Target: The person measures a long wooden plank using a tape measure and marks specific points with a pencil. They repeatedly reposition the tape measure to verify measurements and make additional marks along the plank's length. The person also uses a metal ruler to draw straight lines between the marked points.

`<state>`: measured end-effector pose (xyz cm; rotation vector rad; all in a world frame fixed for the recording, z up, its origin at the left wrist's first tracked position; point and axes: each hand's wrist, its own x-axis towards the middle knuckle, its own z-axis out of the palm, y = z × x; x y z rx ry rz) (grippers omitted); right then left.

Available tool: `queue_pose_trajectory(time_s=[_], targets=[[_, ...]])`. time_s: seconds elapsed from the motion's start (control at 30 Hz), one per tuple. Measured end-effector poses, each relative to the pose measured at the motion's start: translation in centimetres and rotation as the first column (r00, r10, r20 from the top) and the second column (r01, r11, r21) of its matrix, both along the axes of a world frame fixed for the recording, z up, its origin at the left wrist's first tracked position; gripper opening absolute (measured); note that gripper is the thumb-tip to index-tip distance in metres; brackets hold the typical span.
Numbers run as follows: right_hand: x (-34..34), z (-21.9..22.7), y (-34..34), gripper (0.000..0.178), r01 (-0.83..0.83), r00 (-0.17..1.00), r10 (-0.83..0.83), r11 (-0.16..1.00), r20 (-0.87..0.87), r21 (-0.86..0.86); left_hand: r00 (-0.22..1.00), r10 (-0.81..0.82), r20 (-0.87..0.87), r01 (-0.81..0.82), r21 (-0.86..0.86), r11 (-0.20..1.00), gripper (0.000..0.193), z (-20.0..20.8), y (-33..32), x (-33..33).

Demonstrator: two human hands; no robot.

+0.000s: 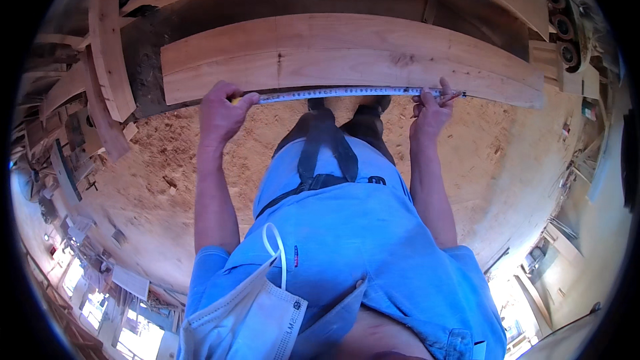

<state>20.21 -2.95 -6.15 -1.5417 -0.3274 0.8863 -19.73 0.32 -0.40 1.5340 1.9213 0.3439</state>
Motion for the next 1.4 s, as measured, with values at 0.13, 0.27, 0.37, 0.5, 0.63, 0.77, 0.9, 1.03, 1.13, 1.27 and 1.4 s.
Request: queue_pose_trajectory(time_s=[0.13, 0.27, 0.37, 0.5, 0.63, 0.77, 0.9, 1.03, 1.13, 1.27, 1.4], targets=[[-0.7, 0.7, 0.6, 0.058, 0.071, 0.996, -0.072, 0.997, 0.051, 0.015, 0.999, -0.028, -0.015, 0.028, -0.012, 1.0, 0.034, -0.1, 0.6, -1.5], [-0.3, 0.2, 1.2, 0.044, 0.12, 0.985, -0.119, 0.993, 0.123, -0.004, 0.997, -0.071, 0.04, 0.068, 0.086, 0.994, 0.033, -0.4, 0.6, -2.5], [-1.6, 3.3, 3.8, 0.034, 0.087, 0.991, -0.097, 0.991, 0.095, 0.098, 0.991, -0.096, 0.095, 0.088, 0.089, 0.992, 0.032, -0.2, 0.9, -1.3], [-5.5, 7.7, 8.3, 0.023, -0.174, 0.978, 0.135, 0.945, 0.156, 0.276, 0.961, -0.034, 0.274, 0.029, 0.02, 0.999, 0.027, 0.7, 2.0, 3.4], [-11.7, 8.0, 10.7, 0.011, -0.618, 0.725, 0.406, 0.739, 0.556, 0.267, 0.778, 0.129, 0.614, -0.091, -0.094, 0.991, 0.029, 0.8, 3.4, 8.8], [-16.0, 7.2, 8.6, 0.006, -0.731, 0.674, 0.663, 0.663, 0.326, 0.162, 0.336, 0.36, 0.871, -0.195, -0.309, 0.931, 0.029, 0.7, 3.0, 10.7], [-16.1, 6.2, 8.6, 0.008, -0.717, 0.695, 0.669, 0.672, 0.263, 0.184, 0.438, 0.381, 0.814, -0.072, -0.391, 0.917, 0.03, 0.3, 1.5, 9.2], [-16.2, 6.3, 8.8, 0.025, -0.778, 0.626, 0.774, 0.61, 0.096, 0.15, 0.333, 0.28, 0.9, 0.054, -0.315, 0.947, 0.031, 0.3, -0.5, 9.6], [-15.9, 6.6, 8.0, 0.038, -0.855, 0.515, 0.856, 0.511, 0.033, 0.086, 0.565, 0.202, 0.8, 0.025, -0.262, 0.965, 0.031, 0.5, -1.3, 7.8], [-14.9, 6.7, 6.9, 0.04, -0.965, 0.197, 0.975, 0.175, -0.099, -0.197, 0.566, 0.332, 0.754, -0.354, -0.141, 0.925, 0.037, 0.3, -1.3, 0.2], [-16.0, 5.1, 5.8, 0.024, -0.874, -0.209, 0.978, -0.186, 0.002, -0.448, 0.15, 0.407, 0.901, -0.601, -0.244, 0.761, 0.031, -2.3, -2.4, -8.3]])
